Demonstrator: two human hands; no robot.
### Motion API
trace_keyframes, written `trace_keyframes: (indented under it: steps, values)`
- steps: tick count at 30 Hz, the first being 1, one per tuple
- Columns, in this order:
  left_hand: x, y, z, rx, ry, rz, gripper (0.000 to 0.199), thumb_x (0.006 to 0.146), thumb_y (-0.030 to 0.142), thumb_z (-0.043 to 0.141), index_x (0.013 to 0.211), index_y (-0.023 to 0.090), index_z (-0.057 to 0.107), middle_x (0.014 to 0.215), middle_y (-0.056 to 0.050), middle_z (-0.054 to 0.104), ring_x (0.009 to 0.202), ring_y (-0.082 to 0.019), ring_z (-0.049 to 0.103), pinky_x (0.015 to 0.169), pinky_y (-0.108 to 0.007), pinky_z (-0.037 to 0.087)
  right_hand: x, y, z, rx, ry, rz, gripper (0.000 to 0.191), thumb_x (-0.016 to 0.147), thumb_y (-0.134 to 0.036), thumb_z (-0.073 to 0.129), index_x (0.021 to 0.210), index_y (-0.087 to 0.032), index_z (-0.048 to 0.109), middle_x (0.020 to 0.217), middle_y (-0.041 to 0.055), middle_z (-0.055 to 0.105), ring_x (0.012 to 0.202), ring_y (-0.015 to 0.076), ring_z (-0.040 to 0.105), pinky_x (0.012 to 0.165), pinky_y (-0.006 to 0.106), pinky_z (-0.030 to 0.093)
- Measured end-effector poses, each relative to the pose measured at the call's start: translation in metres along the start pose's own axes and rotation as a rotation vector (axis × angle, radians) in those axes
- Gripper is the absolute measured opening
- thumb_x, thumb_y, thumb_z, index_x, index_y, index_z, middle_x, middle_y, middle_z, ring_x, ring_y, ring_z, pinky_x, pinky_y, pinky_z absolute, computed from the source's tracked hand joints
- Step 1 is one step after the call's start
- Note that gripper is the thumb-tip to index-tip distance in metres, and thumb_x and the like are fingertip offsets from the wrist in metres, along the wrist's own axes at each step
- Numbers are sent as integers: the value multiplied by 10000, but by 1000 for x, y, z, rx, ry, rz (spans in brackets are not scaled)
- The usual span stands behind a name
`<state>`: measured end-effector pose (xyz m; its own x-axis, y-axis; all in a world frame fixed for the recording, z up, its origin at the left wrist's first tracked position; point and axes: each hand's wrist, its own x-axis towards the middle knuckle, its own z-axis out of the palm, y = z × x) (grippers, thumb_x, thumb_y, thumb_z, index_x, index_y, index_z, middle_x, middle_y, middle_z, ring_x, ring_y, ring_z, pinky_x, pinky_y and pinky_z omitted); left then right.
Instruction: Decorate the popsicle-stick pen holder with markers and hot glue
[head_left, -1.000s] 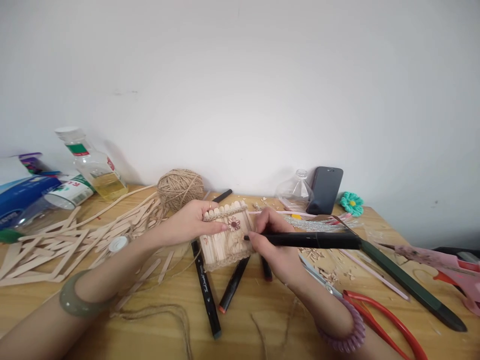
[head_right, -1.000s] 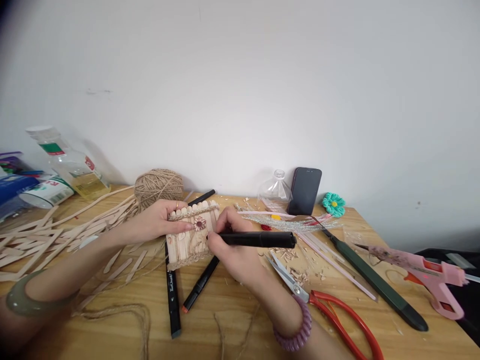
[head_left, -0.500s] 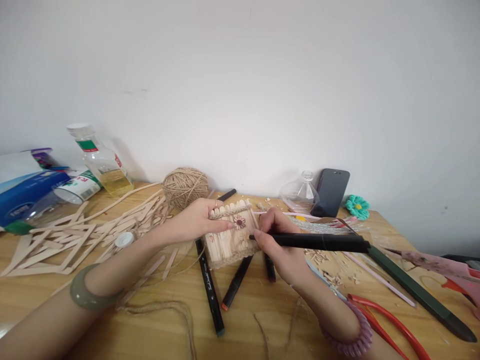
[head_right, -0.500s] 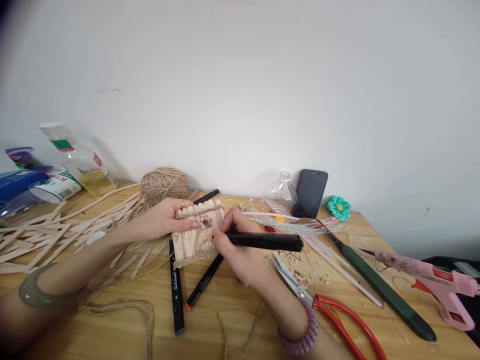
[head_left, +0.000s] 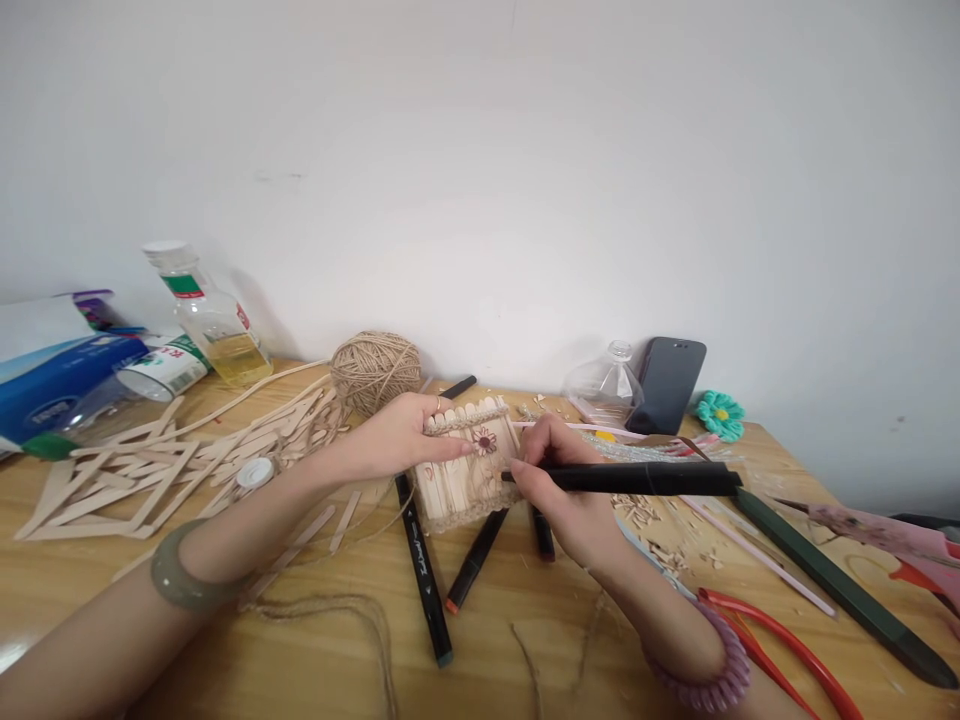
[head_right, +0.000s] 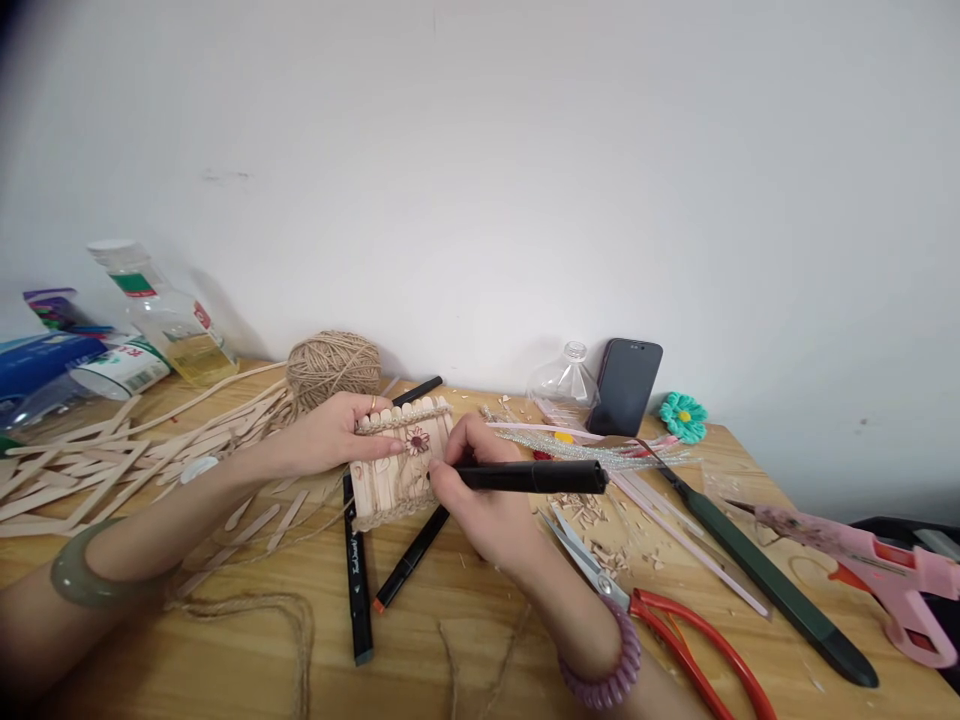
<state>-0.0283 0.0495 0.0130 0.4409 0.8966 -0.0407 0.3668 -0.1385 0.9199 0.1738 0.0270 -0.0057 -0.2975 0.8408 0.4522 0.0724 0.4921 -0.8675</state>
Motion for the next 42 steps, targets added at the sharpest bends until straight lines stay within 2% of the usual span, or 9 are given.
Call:
trace_keyframes:
  steps: [10,23,42]
  values:
    - [-1,2,0,26,13,-24,305,738,437,671,776,142,600,639,47,503,581,-109,435,541,-209,319,0,0,0,-7,1,3,222,793,-188,541,647,-229,380,582,-76,338,532,112,300,491,252,248]
    - [0,1,0,21,20,-31,350,732,455,676,851,128,635,679,29,535,602,-122,454,555,-221,330,0,-1,0,32,14,27,222,772,-175,547,637,-228,380,574,-74,345,531,111,312,495,251,249]
    - [0,1,1,14,37,-21,288,744,420,683,809,144,634,659,37,544,601,-118,467,564,-218,346,3,-2,0,12,42,41,213,762,-206,554,628,-229,389,573,-72,351,529,112,311,493,250,256]
